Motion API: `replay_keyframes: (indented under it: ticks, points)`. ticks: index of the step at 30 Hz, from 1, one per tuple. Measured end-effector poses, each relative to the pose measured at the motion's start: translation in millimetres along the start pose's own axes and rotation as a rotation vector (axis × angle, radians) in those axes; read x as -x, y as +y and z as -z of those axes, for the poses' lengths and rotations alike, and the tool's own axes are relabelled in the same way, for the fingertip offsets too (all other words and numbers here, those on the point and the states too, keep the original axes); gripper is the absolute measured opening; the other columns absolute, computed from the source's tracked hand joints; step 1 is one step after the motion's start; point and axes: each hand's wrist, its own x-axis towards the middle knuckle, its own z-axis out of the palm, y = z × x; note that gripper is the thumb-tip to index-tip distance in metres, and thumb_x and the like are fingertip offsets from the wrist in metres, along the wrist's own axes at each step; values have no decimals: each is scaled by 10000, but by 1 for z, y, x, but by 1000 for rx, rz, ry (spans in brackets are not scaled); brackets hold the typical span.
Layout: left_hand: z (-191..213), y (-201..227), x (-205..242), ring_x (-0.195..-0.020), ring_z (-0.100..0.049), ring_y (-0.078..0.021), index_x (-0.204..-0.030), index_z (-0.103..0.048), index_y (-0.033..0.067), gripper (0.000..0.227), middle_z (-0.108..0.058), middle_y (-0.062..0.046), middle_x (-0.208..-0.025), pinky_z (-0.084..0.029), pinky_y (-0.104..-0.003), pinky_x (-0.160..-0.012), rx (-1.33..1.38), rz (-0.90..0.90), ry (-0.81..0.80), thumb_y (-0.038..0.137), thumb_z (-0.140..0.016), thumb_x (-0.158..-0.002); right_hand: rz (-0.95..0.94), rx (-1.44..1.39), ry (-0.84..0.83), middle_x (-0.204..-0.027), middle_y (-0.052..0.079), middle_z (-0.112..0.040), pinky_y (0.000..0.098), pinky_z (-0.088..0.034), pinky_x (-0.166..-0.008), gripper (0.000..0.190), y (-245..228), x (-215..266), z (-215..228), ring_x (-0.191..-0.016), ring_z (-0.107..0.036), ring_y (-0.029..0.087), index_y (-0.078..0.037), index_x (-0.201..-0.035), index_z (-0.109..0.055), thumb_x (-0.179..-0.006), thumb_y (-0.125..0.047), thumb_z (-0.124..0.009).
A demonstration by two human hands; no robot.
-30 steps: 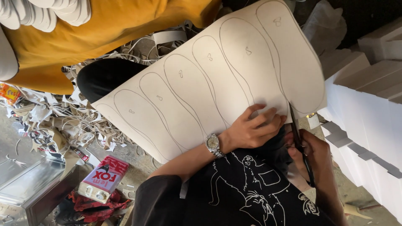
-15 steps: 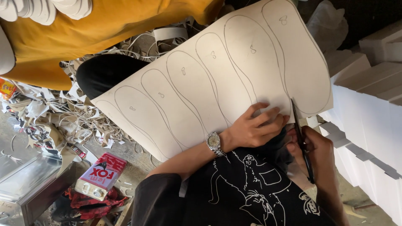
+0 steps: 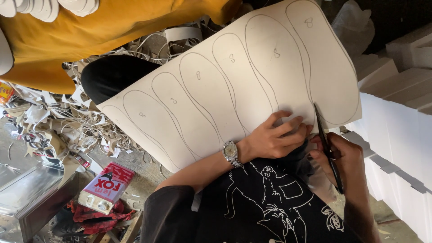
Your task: The person uses scissors to cut out shoe insole shapes from a large sheet of white material. They carefully follow the drawn outlines, rotating the sheet as needed to cut each insole shape individually.
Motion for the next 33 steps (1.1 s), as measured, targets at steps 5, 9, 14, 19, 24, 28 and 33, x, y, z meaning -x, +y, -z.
replay_keyframes:
  ticks: [5,9,14,19,24,28,33]
  points:
    - [2,0,-1,-1055,-642,-252,-979,-726,3,178,-641,-42,-970,-545,-420,-881,-5,-11,-10,-12,-553,-1017,3,34,-18,-750,4,-651,279,-422,-583,567,-3,-6,4,-611,-568,121,-73,-990,-695,-827,-606,-592]
    - [0,0,0,-1056,-639,-258,-960,-745,22,135,-644,-33,-978,-546,-427,-881,-5,-7,5,-11,-620,-1000,35,47,-10,-795,16,-684,272,-428,-579,451,7,-8,4,-597,-544,125,-78,-980,-714,-853,-507,-660]
    - [-2,0,0,-1039,-629,-240,-920,-743,44,122,-648,-20,-957,-533,-411,-888,-17,-11,9,-5,-654,-988,83,83,-15,-741,-25,-625,255,-426,-588,362,13,-11,8,-582,-523,103,-115,-1031,-754,-844,-425,-745]
    - [-1,0,2,-1083,-634,-255,-976,-753,47,114,-653,-29,-1002,-564,-400,-913,22,20,10,-9,-656,-993,49,67,-40,-874,44,-714,280,-469,-663,405,-2,-12,12,-721,-654,158,-87,-1020,-748,-860,-454,-684]
    - [-3,1,4,-1064,-632,-244,-955,-737,45,122,-641,-65,-993,-561,-392,-904,12,20,20,3,-631,-998,25,84,-46,-798,7,-690,260,-441,-612,305,1,-14,13,-604,-573,108,-71,-985,-739,-887,-359,-718]
    - [-1,1,1,-1061,-631,-233,-937,-739,53,129,-635,-48,-977,-559,-392,-914,9,33,30,5,-637,-1002,-48,61,-73,-855,25,-747,232,-501,-671,252,5,-16,17,-688,-652,94,-61,-1060,-766,-855,-205,-786]
    - [-6,2,7,-1074,-632,-252,-924,-737,62,117,-653,-44,-999,-551,-396,-920,17,34,23,5,-659,-990,33,87,-68,-791,13,-745,235,-475,-640,251,0,-17,21,-623,-605,73,-72,-1036,-769,-852,-241,-794]
